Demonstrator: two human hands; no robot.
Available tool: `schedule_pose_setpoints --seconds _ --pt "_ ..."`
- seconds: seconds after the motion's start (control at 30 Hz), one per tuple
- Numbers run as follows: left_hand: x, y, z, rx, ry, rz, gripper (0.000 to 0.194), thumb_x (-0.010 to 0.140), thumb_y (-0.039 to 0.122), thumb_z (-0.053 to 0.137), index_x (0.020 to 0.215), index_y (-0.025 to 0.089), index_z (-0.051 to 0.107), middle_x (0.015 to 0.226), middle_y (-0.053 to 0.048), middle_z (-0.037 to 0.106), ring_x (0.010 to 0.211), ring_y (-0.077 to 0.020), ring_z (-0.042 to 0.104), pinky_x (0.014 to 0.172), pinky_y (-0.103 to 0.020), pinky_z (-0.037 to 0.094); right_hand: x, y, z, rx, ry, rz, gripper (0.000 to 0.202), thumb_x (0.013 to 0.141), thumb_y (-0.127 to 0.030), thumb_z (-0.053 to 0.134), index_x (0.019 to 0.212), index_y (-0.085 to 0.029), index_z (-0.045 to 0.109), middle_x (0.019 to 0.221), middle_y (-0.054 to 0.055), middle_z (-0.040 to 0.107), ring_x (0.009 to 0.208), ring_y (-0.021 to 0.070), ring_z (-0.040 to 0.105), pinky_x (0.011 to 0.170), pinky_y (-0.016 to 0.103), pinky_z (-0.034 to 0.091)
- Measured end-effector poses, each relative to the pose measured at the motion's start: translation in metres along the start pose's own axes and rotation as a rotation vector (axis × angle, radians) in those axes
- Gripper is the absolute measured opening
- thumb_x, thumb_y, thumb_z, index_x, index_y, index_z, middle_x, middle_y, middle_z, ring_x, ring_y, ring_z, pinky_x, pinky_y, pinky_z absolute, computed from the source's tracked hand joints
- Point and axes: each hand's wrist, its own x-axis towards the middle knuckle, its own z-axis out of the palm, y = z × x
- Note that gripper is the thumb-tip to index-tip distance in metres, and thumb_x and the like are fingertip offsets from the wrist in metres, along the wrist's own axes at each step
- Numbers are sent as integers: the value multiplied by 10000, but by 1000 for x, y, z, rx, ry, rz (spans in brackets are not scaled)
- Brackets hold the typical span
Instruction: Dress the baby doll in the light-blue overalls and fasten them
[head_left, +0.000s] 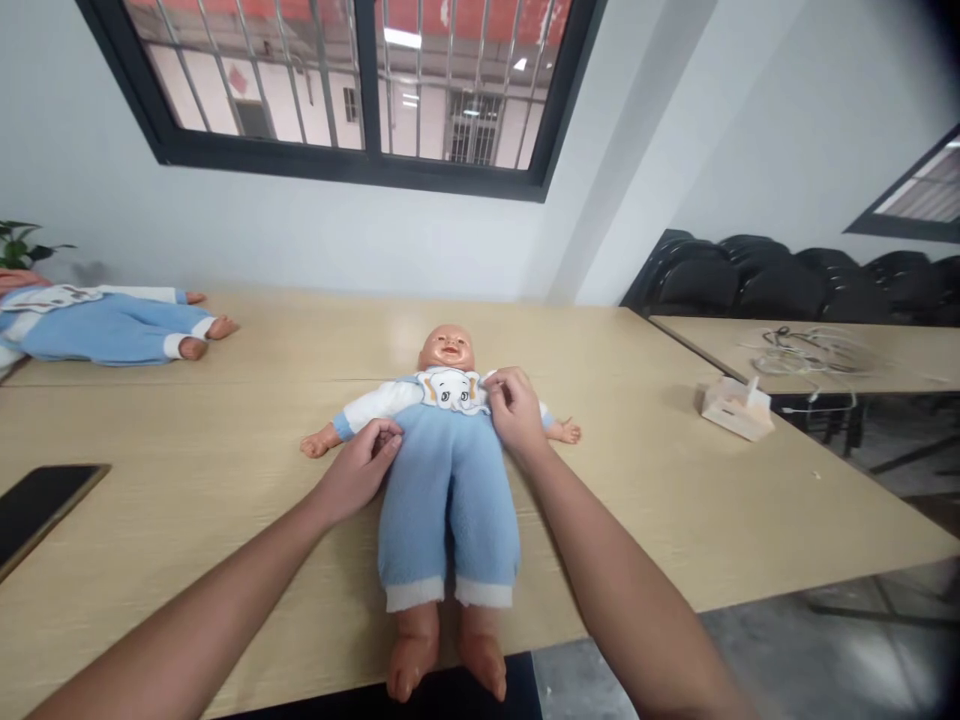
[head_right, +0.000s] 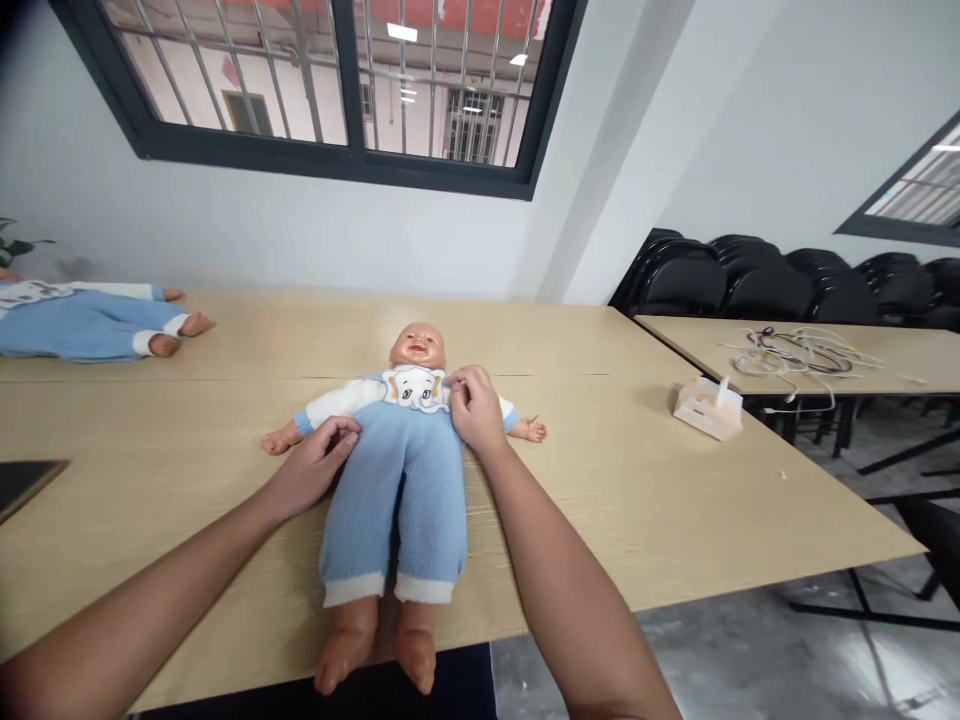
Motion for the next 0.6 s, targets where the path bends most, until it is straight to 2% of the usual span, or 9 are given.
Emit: schedule_pose_setpoints --seconds 0.1,0.17,0.33,0.6 --pt "2 -3 -1 22 -17 9 335 1009 505 443 1105 216 583 1000 -37 656 929 -223 602 819 -351 494 -4 -2 5 41 -132 44 171 943 -210 480 946 -227 650 934 62 671 852 230 613 804 359 475" --pt "2 -4 -3 27 -26 7 339 1007 509 444 1111 215 578 977 -34 652 915 -220 603 807 -346 500 -5 -2 8 60 -175 86 188 940 -214 473 951 -224 660 918 54 687 805 220 613 779 348 472" --pt "2 -3 -5 38 -50 0 339 1007 515 440 1123 222 566 925 -19 637 867 -207 602 804 -339 508 -5 1 10 72 -198 130 203 939 -238 469 936 -222 671 896 48 700 779 218 611 750 334 465" --pt "2 -3 -7 56 -66 7 336 1011 511 439 1140 225 559 947 -22 641 895 -212 612 828 -338 510 -5 -2 9 82 -196 154 203 924 -237 473 926 -220 676 888 37 701 695 197 571 679 316 427"
